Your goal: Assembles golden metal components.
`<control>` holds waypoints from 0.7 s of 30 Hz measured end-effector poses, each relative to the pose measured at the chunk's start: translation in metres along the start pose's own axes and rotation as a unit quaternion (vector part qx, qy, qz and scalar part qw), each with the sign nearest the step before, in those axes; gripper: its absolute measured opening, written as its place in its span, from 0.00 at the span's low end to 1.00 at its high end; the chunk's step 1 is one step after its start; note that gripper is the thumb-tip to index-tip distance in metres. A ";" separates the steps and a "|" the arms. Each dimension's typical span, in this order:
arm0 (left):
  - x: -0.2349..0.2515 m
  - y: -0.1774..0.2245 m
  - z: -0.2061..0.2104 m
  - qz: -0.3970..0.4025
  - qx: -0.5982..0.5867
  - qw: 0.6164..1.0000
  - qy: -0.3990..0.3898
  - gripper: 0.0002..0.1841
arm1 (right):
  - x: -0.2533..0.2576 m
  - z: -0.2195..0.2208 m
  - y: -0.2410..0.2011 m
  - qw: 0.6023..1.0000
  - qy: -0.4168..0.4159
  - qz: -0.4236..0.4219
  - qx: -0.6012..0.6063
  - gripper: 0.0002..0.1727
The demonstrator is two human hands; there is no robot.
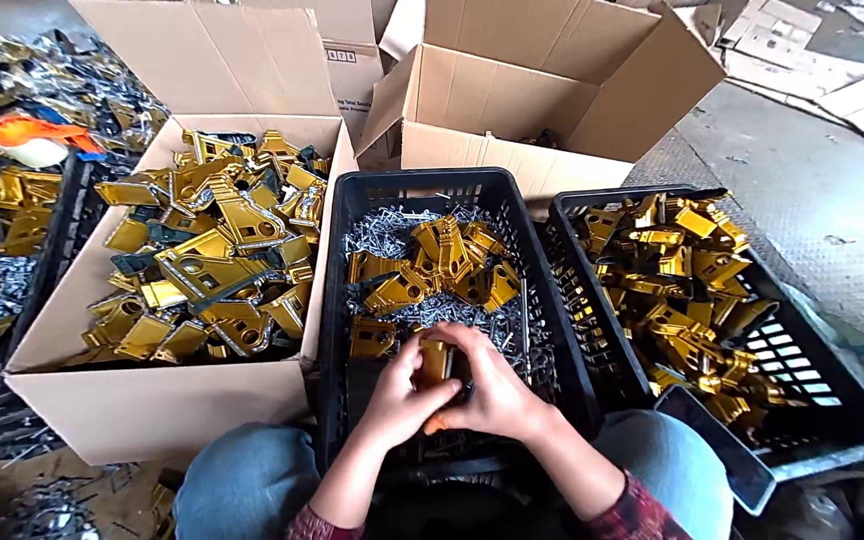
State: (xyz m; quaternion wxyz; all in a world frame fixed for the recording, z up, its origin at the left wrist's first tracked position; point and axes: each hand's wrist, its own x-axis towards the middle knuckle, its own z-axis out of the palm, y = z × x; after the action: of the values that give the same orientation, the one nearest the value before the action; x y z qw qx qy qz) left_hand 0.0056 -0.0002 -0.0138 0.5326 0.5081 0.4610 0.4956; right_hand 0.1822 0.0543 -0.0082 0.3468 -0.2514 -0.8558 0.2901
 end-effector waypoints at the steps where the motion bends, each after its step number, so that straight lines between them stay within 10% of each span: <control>1: 0.000 -0.002 -0.001 -0.004 -0.013 1.000 -0.006 0.37 | 0.001 -0.004 -0.001 0.999 -0.020 0.031 0.030 0.54; 6: 0.000 -0.002 -0.004 -0.020 -0.029 0.998 -0.049 0.32 | 0.004 -0.015 0.001 0.971 -0.018 0.168 0.170 0.11; 10: 0.001 0.001 -0.009 -0.062 -0.078 0.992 -0.076 0.31 | 0.007 -0.009 -0.003 0.937 0.031 0.246 0.246 0.06; 13: -0.003 0.005 -0.020 -0.042 -0.158 0.977 -0.140 0.53 | 0.014 -0.006 -0.015 0.829 0.110 0.344 0.426 0.09; 15: -0.003 0.006 -0.013 -0.002 -0.176 0.978 -0.110 0.46 | 0.019 -0.004 -0.016 0.769 0.121 0.376 0.503 0.11; 19: 0.005 0.006 0.000 -0.019 -0.122 0.986 0.115 0.31 | 0.019 -0.004 0.015 0.909 -0.050 0.391 0.136 0.10; 21: 0.011 0.010 -0.004 -0.050 -0.119 0.968 0.216 0.28 | 0.015 0.004 0.032 0.876 -0.245 0.404 -0.099 0.15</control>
State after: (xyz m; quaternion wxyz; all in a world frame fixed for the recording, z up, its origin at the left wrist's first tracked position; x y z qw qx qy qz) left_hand 0.0019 0.0107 -0.0037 0.5017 0.2981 0.5274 0.6175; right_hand 0.1768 0.0848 -0.0252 -0.0483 -0.5295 -0.7613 0.3712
